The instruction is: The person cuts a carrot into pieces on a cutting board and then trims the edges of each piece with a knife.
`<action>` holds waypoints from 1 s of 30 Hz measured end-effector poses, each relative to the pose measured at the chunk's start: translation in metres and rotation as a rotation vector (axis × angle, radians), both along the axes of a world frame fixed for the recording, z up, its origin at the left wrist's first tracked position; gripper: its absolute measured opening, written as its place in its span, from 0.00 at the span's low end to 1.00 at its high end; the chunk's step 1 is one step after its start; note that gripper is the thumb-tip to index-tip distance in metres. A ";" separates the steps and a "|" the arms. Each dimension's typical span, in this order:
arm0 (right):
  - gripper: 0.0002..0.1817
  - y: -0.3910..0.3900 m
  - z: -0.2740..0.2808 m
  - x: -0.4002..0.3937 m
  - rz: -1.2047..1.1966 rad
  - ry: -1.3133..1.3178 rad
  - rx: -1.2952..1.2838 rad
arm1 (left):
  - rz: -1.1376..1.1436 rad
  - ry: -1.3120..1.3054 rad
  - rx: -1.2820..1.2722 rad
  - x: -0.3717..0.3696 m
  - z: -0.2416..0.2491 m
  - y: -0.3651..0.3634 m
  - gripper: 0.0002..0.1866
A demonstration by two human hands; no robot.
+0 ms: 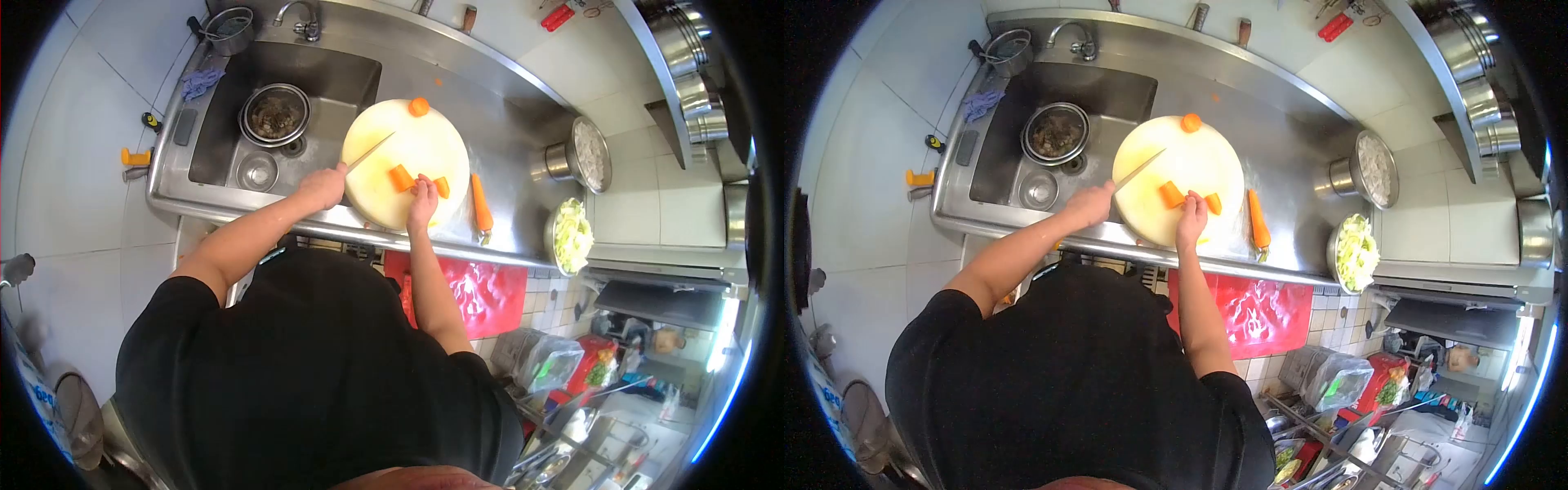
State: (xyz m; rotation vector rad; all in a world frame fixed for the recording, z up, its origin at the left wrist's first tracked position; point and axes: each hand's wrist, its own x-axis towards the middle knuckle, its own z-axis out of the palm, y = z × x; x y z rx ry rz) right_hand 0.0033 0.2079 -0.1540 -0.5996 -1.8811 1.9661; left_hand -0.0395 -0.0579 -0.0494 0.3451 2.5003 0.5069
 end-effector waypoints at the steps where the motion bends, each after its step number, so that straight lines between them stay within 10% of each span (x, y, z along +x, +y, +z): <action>1: 0.13 0.000 -0.002 -0.001 0.006 -0.018 0.024 | -0.004 0.007 -0.002 0.000 -0.004 0.000 0.21; 22: 0.15 -0.001 -0.001 0.003 0.087 -0.054 0.272 | -0.031 -0.014 -0.025 0.008 0.009 -0.004 0.22; 30: 0.31 -0.011 0.013 0.009 0.197 -0.057 0.654 | -0.027 -0.024 -0.023 0.007 0.010 -0.004 0.20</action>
